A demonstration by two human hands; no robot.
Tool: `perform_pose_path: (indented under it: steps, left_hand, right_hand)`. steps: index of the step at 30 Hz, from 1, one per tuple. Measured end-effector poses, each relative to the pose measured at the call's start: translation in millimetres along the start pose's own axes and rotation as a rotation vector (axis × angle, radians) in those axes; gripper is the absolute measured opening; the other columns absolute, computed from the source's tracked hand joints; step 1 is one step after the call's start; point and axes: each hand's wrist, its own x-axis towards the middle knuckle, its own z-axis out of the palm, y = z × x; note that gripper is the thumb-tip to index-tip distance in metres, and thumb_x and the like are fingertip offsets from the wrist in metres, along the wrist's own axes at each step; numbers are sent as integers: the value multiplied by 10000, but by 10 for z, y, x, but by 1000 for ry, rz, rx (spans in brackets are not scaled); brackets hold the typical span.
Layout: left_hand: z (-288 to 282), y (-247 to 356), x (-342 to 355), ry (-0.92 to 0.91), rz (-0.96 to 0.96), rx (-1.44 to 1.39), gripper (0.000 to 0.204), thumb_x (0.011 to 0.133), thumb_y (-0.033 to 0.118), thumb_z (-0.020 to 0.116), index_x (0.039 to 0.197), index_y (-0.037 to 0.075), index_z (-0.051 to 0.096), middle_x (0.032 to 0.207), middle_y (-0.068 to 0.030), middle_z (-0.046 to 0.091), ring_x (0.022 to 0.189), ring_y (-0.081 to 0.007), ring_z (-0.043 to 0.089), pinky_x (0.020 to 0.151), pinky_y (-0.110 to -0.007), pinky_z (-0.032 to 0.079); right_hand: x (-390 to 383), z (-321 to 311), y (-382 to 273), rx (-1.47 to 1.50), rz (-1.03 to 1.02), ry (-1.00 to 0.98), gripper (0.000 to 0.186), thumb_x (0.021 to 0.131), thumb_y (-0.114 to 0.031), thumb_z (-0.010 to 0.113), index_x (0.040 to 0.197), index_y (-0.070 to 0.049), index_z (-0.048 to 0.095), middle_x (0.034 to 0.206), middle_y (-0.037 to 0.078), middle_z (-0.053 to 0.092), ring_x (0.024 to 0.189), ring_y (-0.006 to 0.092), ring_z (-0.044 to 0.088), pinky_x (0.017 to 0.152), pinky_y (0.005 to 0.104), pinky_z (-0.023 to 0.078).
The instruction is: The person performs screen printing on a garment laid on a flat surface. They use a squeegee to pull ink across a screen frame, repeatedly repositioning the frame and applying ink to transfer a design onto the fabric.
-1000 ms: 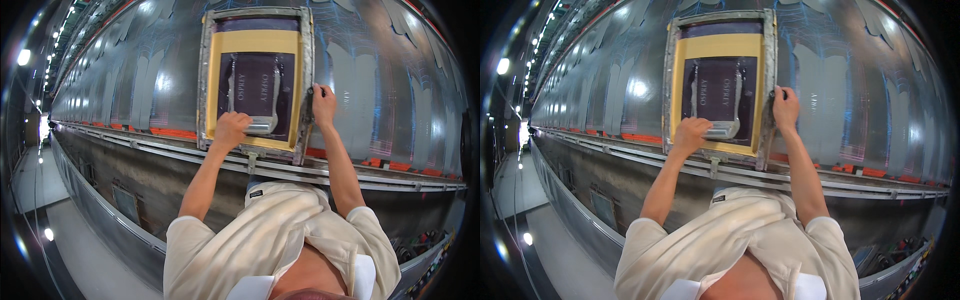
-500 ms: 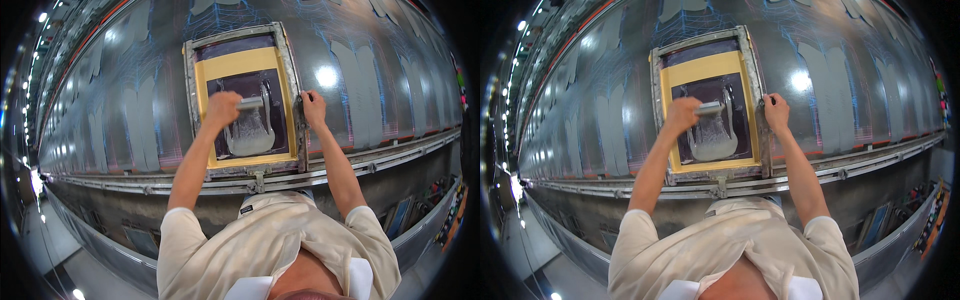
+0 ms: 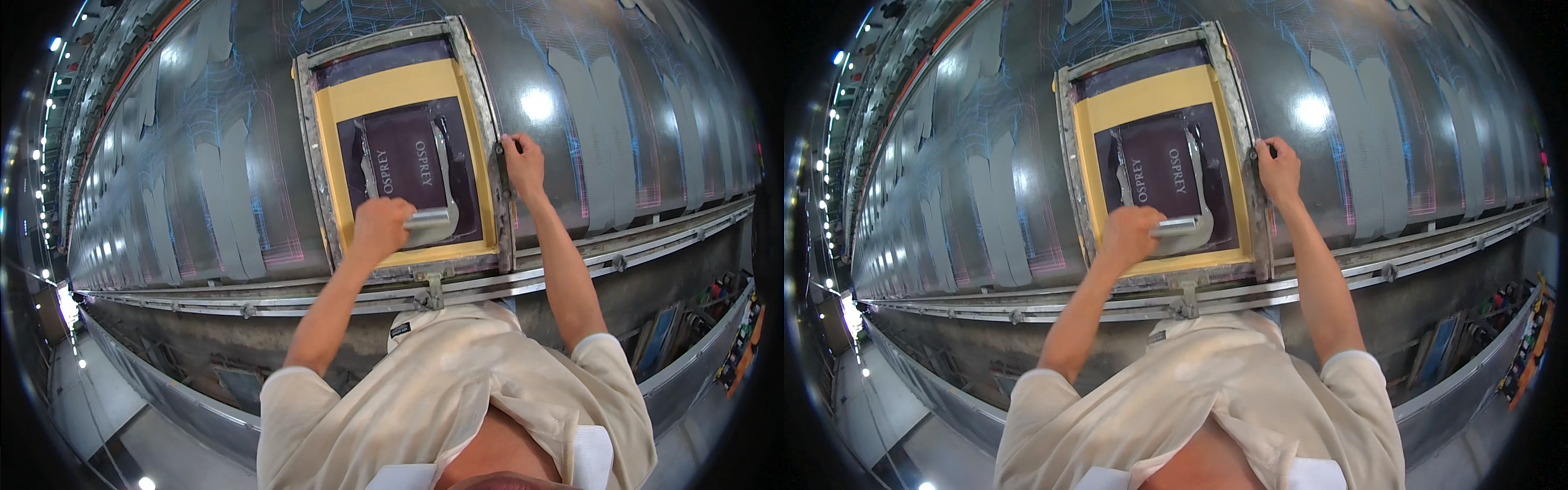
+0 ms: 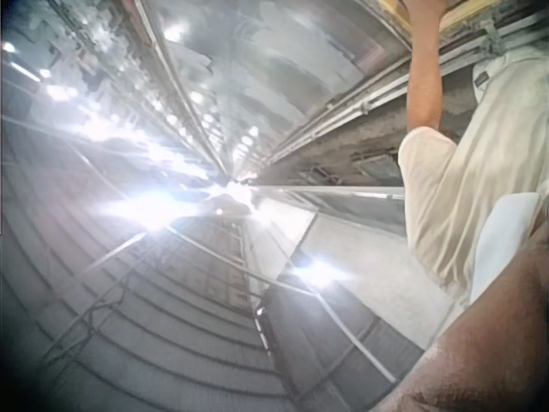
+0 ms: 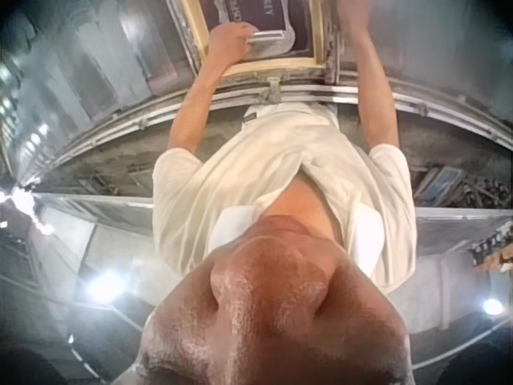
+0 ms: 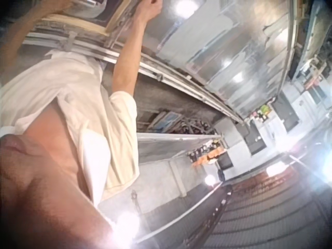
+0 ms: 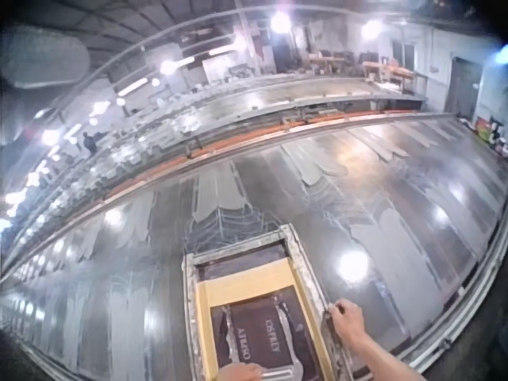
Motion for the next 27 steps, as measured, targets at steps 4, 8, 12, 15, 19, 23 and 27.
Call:
perform_pose_path:
  steps: [4,8,12,15,19,23,27]
  left_hand:
    - [-326,-539,863,158,22,80,206,705,106,724,901,169,744,901,-72,730,863,-313,705,754,-435,569]
    - [-487,-701,1257,98,-84,94,237,722,111,692,943,173,750,928,-99,721,887,-339,688,738,-464,547]
    - [-39,-306,531,99,-13,82,282,664,60,733,938,122,747,894,-84,719,856,-329,692,759,-445,557]
    - [129,149,-149,84,16,19,186,702,82,707,870,158,725,843,-47,692,810,-288,686,729,-424,564]
    - [-1,-132,35,47,-1,-35,267,673,96,746,934,148,764,929,-50,739,866,-280,705,770,-410,568]
    - [-400,-572,840,113,-56,71,224,722,149,757,944,166,778,995,-52,749,923,-301,703,810,-420,566]
    - [-597,-658,1168,-35,-175,-7,259,742,154,750,995,197,786,1032,-56,749,960,-305,699,830,-423,555]
  right_hand:
    - [13,2,-2,4,-1,-16,315,949,-347,668,979,-38,725,734,89,684,698,173,626,686,353,486]
    - [54,37,100,27,4,-22,313,948,-341,674,976,-34,726,733,82,686,686,164,617,683,348,484]
    - [77,-15,130,49,41,-8,322,938,-346,687,969,-27,721,722,77,677,673,159,603,683,346,482]
    - [77,-15,127,50,54,-14,320,938,-343,685,969,-26,720,737,81,680,684,164,607,687,349,484]
    - [60,16,89,12,-21,12,319,939,-344,684,970,-28,721,770,102,696,713,186,634,706,361,494]
    - [7,60,54,22,-41,-11,330,944,-351,679,981,-27,723,800,133,708,748,223,664,735,375,507]
    - [58,88,132,37,-34,-16,331,946,-351,679,990,-26,723,803,140,707,750,230,660,740,382,507]
